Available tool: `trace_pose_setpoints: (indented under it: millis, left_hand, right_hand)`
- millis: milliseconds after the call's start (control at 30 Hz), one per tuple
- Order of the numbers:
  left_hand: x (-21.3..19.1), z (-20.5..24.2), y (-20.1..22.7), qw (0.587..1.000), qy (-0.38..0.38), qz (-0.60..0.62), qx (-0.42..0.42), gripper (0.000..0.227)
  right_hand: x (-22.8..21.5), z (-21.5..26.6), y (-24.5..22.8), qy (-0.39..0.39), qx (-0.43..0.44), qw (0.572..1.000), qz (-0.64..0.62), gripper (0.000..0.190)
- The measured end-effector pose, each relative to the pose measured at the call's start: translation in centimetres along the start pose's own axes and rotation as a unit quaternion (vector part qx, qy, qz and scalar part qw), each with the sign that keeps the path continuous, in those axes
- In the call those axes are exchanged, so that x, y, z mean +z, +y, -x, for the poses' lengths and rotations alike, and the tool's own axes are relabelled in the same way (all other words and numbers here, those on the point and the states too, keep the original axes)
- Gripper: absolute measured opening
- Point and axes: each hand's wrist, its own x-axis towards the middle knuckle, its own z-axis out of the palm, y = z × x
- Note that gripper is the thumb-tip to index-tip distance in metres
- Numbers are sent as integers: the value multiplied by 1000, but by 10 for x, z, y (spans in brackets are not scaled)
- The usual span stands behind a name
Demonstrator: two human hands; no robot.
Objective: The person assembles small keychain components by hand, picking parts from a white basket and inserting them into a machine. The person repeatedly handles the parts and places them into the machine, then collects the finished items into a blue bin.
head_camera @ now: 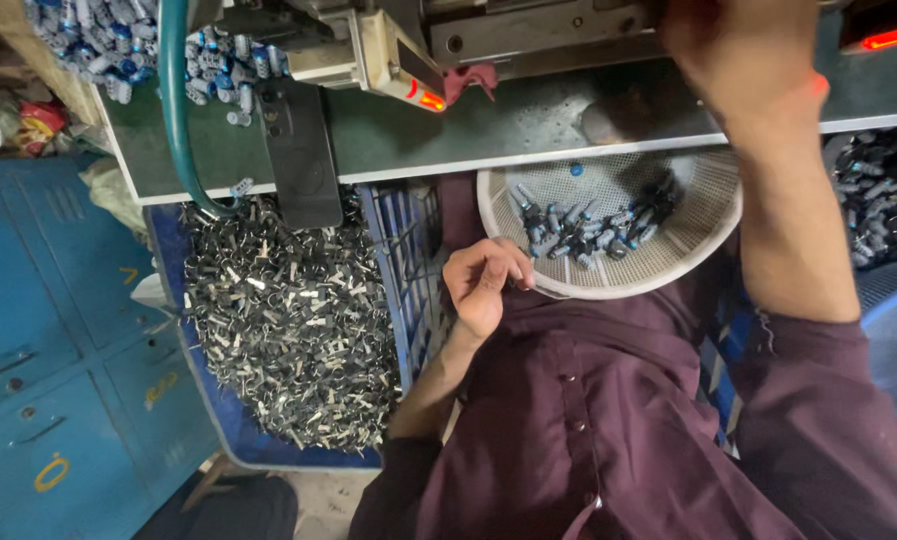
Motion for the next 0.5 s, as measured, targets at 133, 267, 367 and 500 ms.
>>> trace_pose_setpoints:
  millis: [133,267,367,500]
  left_hand:
    - [3,-16,7,999,-11,-16,38,44]
    - [9,-19,20,1000,-16,-22,-2,30]
    - [19,-28,27,992,-12,-110,55,19]
    - [25,-36,31,932,-31,-329,148,26]
  right_hand:
    - [-35,18,-54,3,-41,993,-114,15]
    - [6,69,-108,-202,149,871,-423,46]
    - [36,111,-127,-145,324,797,-489,18]
    - [47,143,-129,-49,308,827,-468,16]
